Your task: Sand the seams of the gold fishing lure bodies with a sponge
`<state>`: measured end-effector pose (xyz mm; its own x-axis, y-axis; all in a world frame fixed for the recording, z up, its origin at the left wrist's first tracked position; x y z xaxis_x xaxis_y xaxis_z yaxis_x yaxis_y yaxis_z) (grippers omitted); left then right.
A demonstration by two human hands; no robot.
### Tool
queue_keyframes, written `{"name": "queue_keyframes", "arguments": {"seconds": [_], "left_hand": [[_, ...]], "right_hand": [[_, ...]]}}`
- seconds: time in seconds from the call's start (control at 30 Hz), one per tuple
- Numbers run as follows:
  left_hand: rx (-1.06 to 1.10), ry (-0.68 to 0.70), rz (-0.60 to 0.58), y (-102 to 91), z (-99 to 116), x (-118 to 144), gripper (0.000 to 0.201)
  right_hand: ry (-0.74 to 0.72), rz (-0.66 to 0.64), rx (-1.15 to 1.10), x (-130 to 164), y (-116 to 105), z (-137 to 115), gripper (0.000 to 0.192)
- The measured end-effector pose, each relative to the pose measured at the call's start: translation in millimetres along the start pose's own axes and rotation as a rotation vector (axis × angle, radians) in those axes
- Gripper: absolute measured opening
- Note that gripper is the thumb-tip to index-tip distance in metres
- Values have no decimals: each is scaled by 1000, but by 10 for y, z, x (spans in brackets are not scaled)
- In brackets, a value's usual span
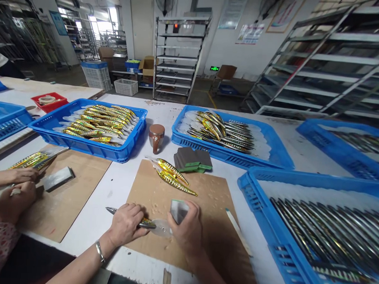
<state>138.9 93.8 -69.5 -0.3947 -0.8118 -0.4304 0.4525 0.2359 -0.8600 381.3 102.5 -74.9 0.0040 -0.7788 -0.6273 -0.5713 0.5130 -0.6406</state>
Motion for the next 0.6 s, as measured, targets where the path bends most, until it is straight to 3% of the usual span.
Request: {"name": "queue_keyframes", "arguments": {"seconds": [0.17,0.37,0.6], "left_hand": [[-12,-11,12,9,-15,0,45],[-31,-15,-22,-2,18,-14,40],[-44,-40,-32,-23,20,-23,40]], "right_hand": [[-77,-47,-116,-109,194,-331,63],[-9,-25,-37,-4,38,-20,61],[-153,-33,-87,-222,174,-454,59]]}}
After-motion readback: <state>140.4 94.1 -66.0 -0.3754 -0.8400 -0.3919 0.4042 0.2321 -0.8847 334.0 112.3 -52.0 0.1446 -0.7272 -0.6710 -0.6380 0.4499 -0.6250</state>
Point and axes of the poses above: each hand's wrist, its own x-axis away from the middle knuckle, its own y-axis out of the palm, z = x × y, the point moved 3 cm from there along -x, towards the middle knuckle, and after that the axes turned 11 degrees about -y, right-handed, at the moved point
